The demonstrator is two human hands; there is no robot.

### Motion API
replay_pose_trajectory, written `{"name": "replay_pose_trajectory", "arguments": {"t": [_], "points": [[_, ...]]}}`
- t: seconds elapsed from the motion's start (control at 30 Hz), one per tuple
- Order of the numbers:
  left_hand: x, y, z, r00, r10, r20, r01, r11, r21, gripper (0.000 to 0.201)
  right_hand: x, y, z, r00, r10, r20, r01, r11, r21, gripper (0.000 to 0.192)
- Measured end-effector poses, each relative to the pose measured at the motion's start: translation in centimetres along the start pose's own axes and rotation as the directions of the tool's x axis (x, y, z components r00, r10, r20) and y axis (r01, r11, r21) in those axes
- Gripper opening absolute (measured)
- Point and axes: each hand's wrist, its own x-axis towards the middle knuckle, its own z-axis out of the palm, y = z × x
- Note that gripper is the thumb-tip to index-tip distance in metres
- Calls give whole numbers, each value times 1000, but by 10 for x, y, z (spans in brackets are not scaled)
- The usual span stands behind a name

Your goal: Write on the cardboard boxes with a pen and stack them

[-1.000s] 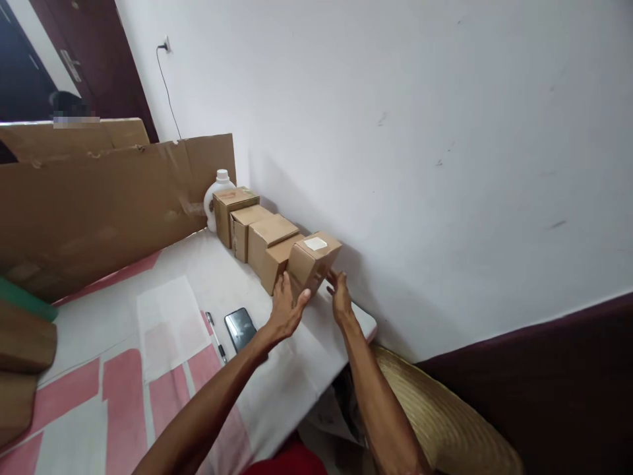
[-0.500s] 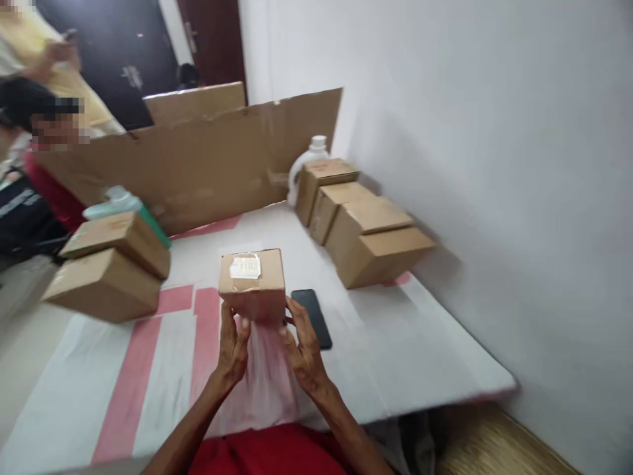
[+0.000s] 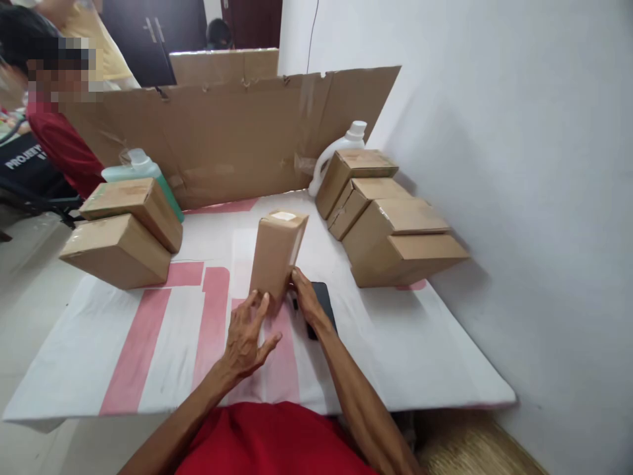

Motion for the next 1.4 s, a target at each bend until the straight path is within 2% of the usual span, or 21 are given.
{"name": "replay_pose_trajectory", "arguments": {"t": [0.07, 0.13, 0.27, 0.4, 0.53, 0.63, 0.77, 0.93, 1.07, 1.17, 1.27, 1.4], "points": [[4, 9, -8, 993, 119, 1, -118, 987, 105, 75, 7, 0, -8, 996, 51, 68, -54, 997, 47, 72], [10, 16, -17, 984, 180, 0, -178, 971, 162, 71, 10, 1, -12, 986, 104, 130, -116, 990, 86, 70], [26, 17, -32, 987, 164, 0, -160, 969, 189, 67, 10, 3, -4, 966, 192, 176, -214, 969, 121, 58], [38, 2, -37, 994, 106, 30, -108, 987, 119, 74, 6, 2, 9, 959, 269, 83, -280, 947, 158, 51], [44, -19, -33, 979, 173, 106, -174, 985, -4, 89, -12, -4, 12, 957, 289, 30, -288, 929, 233, 55], [52, -36, -31, 949, 268, 163, -256, 962, -90, 94, -32, -5, 10, 954, 289, 83, -299, 881, 367, 58], [73, -47, -45, 928, 312, 202, -291, 948, -125, 79, -42, -10, 4, 962, 242, 126, -272, 837, 474, 59], [103, -29, -82, 924, 299, 239, -288, 954, -81, 63, -35, -38, -15, 991, 117, 59, -130, 796, 591, 62], [121, -12, -100, 958, 249, 141, -251, 968, -8, 52, -35, -66, -22, 998, 69, -11, -53, 858, 510, 69], [129, -7, -106, 989, 149, 18, -149, 989, 21, 53, -39, -80, -19, 1000, -28, -2, 26, 909, 415, 75], [131, -7, -107, 999, 21, -45, -21, 1000, -8, 55, -40, -85, -16, 992, -115, 50, 92, 939, 332, 78], [128, -12, -103, 992, -58, -109, 52, 997, -61, 57, -36, -82, -10, 987, -83, 136, 40, 957, 289, 74]]}}
